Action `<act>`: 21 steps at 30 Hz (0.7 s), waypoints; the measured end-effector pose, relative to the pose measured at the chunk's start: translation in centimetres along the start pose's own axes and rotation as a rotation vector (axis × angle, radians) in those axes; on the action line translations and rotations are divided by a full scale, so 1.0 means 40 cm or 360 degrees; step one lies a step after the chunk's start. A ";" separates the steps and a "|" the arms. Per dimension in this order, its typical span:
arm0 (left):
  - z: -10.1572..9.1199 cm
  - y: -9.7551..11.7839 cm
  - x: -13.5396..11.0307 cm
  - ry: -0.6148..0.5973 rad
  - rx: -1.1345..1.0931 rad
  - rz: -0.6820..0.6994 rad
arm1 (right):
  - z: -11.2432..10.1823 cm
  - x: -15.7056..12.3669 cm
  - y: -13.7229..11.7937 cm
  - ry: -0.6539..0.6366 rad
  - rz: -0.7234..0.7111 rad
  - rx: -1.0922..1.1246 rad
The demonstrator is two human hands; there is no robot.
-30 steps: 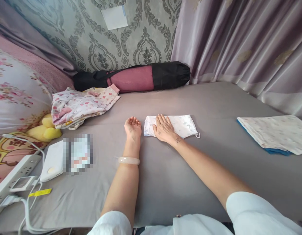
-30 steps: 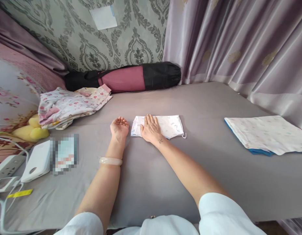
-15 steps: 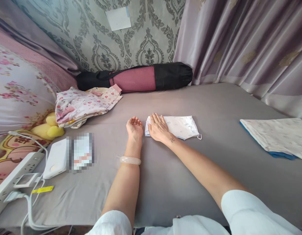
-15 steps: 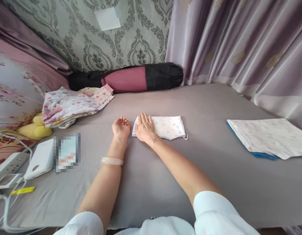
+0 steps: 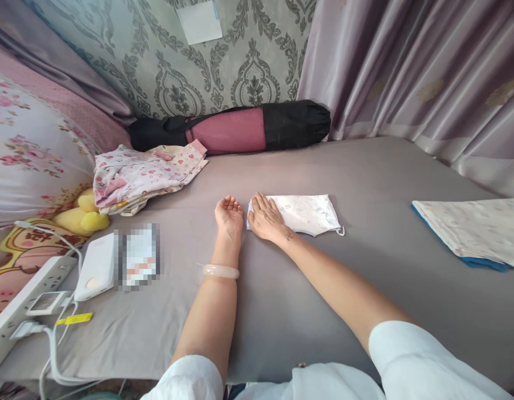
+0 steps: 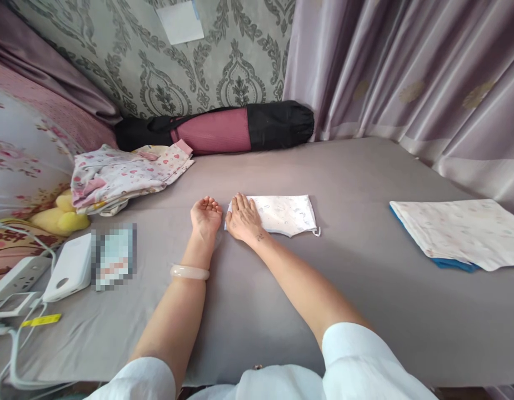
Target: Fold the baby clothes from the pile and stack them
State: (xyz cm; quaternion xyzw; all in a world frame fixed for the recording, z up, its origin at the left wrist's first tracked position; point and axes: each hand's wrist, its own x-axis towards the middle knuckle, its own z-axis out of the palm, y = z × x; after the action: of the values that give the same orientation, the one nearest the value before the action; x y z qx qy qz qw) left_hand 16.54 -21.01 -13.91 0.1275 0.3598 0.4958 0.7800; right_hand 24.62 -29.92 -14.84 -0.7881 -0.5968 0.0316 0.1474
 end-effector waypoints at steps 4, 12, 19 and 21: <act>0.007 -0.003 -0.007 0.0004 0.0069 0.0012 | -0.024 -0.009 0.022 0.0121 0.0033 -0.0024; 0.026 -0.028 -0.018 -0.0059 0.0211 0.0087 | -0.032 -0.046 0.080 0.0106 0.0115 -0.0106; 0.019 -0.043 -0.029 -0.0272 0.0642 0.0359 | -0.011 -0.040 0.085 0.0171 0.0108 -0.0058; 0.019 -0.053 -0.036 -0.0391 0.0874 0.0458 | -0.020 -0.043 0.095 0.0165 0.0075 -0.0022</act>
State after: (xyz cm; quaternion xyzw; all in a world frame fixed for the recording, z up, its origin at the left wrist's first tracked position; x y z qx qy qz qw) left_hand 18.15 -23.14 -13.93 0.4414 0.3615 0.4662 0.6761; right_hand 27.84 -32.63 -15.30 -0.8036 -0.5698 -0.0100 0.1717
